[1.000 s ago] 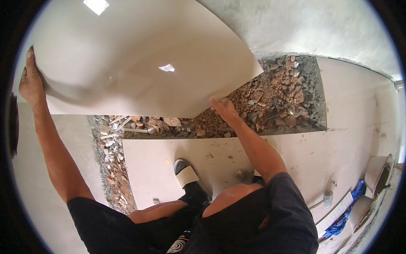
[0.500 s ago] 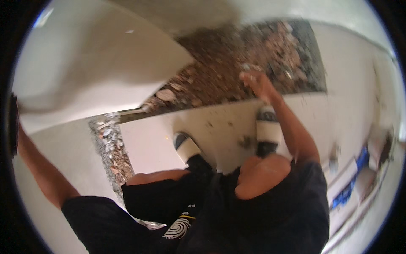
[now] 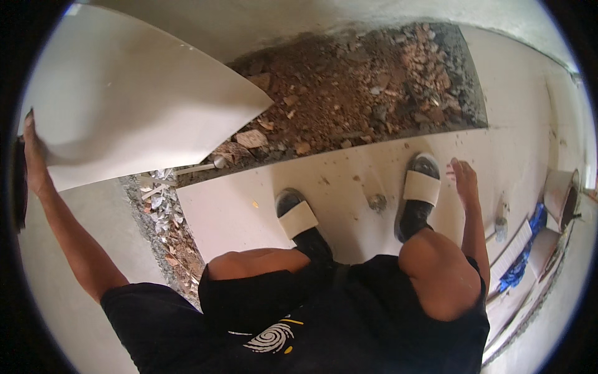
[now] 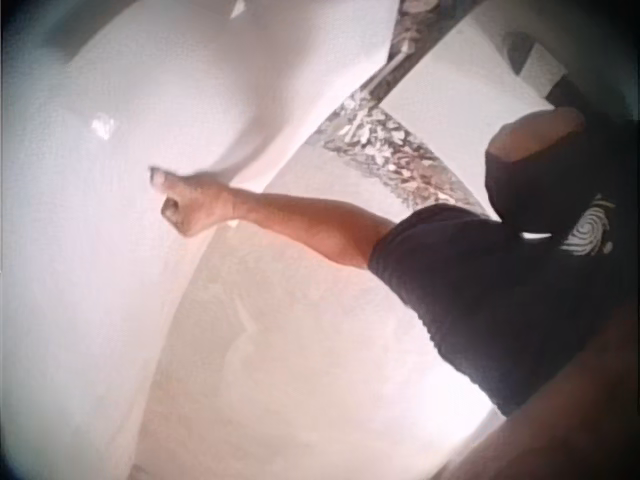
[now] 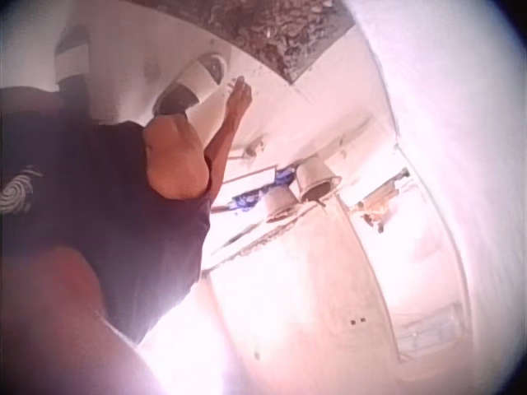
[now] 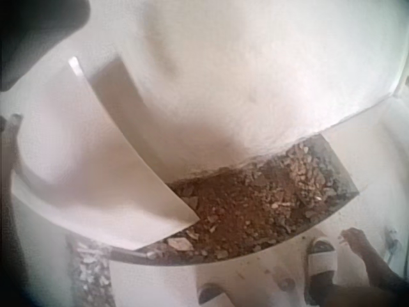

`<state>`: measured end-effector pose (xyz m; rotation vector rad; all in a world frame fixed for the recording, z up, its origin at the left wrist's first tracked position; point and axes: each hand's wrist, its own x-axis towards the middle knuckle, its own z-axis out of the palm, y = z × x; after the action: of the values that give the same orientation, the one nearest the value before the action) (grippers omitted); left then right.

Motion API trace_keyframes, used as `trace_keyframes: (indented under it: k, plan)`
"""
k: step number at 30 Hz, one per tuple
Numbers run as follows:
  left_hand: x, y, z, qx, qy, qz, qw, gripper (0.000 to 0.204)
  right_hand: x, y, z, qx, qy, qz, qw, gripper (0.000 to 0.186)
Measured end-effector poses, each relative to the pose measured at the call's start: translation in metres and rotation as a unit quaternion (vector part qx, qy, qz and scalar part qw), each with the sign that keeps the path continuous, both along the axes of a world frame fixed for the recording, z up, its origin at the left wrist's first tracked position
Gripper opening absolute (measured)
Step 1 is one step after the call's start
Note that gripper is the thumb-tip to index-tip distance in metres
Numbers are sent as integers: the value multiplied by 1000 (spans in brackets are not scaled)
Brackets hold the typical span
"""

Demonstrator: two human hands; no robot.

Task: The person removes loose debris from a floor area, positions and adjusts large white floor tiles, measures the floor and tiles with a tape measure, and uses a tile cutter to trim a tile to fit the space.

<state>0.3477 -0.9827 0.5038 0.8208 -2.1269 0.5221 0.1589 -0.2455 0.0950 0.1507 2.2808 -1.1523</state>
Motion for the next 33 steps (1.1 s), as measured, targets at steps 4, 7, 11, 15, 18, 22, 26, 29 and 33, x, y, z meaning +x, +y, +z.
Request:
trace_keyframes:
  k: [4,7,11,15,18,22,26,29,33]
  plan:
    - [1,3,-7,34,-4,26,999,59,-5,-24,-3,23,-6,34,999,53]
    - [-13,4,-11,-25,0,46,999,57,-11,-41,-5,13,7,31,999,53]
    - [-35,3,-18,69,51,10,996,58,-20,-51,-14,-28,-1,57,998,55]
    - [-47,-4,-26,93,87,-51,991,55,-17,-41,-30,-31,5,69,997,46]
    - [-52,-9,-37,93,110,-154,977,49,-12,-33,-40,-2,-5,59,998,41]
    - [-56,-11,-40,-28,45,-203,978,36,-6,-26,-45,-16,-30,33,999,35]
    - [-60,-7,-45,39,39,-199,978,45,-10,-26,-46,-44,-37,27,998,37]
    - [-65,-3,-47,46,32,-179,982,45,-14,-26,-45,-46,-42,30,998,38]
    - [-71,5,-47,62,43,-175,982,47,-19,-28,-43,-51,-45,40,997,38]
